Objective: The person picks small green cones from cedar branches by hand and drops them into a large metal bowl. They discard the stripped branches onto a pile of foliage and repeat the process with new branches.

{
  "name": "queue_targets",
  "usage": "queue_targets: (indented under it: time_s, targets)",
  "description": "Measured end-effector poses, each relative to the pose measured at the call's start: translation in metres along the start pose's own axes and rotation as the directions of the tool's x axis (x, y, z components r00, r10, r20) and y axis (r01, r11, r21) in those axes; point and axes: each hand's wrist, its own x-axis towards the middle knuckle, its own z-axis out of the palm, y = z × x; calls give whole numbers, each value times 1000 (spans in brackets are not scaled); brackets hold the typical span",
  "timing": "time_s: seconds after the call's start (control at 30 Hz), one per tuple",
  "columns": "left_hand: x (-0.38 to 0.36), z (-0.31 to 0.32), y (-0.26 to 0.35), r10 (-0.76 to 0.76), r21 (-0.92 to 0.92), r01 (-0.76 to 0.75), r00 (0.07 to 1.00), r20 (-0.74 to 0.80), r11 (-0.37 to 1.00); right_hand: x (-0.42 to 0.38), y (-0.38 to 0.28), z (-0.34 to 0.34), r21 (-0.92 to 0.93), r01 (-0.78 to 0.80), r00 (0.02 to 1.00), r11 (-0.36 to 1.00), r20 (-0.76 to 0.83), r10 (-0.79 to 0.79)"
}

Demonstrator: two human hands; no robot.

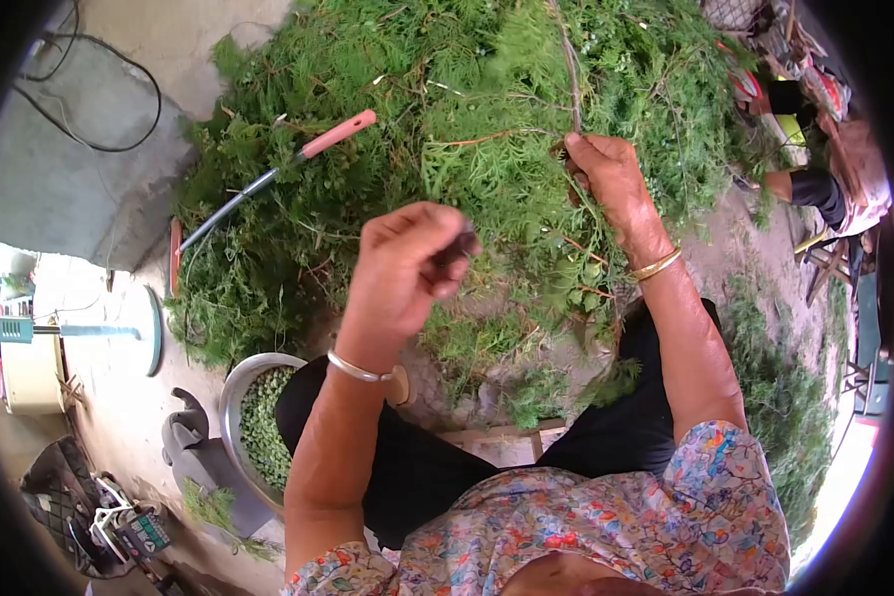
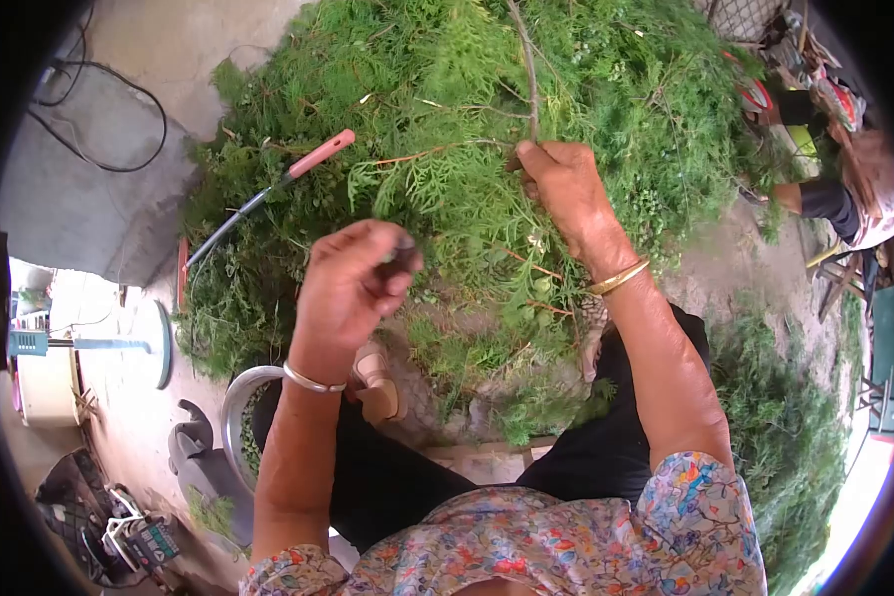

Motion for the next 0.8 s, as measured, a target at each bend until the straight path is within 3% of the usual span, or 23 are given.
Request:
queue_targets:
  time_s: [0.1,0.17,0.3,0.4,0.47,0.5,0.57,0.7,0.77,0.8]
  targets:
    - [0,11,-15,-22,31,21,999,41,999,-2,-2,7,9,-50,999,999,6,50]
    - [3,14,-21,0,25,-3,991,134,1000,-4,-2,12,2,-24,1000,1000,-2,24]
    - [2,24,-21,5,-26,0,985,175,1000,-3,3,19,55,-2,1000,998,-5,3]
    - [2,26,-27,81,22,-86,980,179,996,-4,1,18,15,-63,998,998,20,63]
    - [2,30,-27,152,206,-193,968,201,959,-2,9,23,35,-47,999,998,-8,47]
    - [2,30,-26,148,206,-190,968,203,960,-1,10,25,-7,-56,998,998,-24,55]
    - [1,30,-24,77,455,-179,969,234,872,-1,12,24,-92,-73,996,993,-48,69]
    - [1,33,-22,75,612,-199,972,223,766,1,16,22,-145,-52,997,988,-58,44]
    - [3,27,-25,240,808,-381,923,302,449,4,19,21,-160,-62,996,985,-77,51]
    - [5,23,-27,238,808,-380,923,301,451,5,19,20,-161,-65,996,985,-77,54]
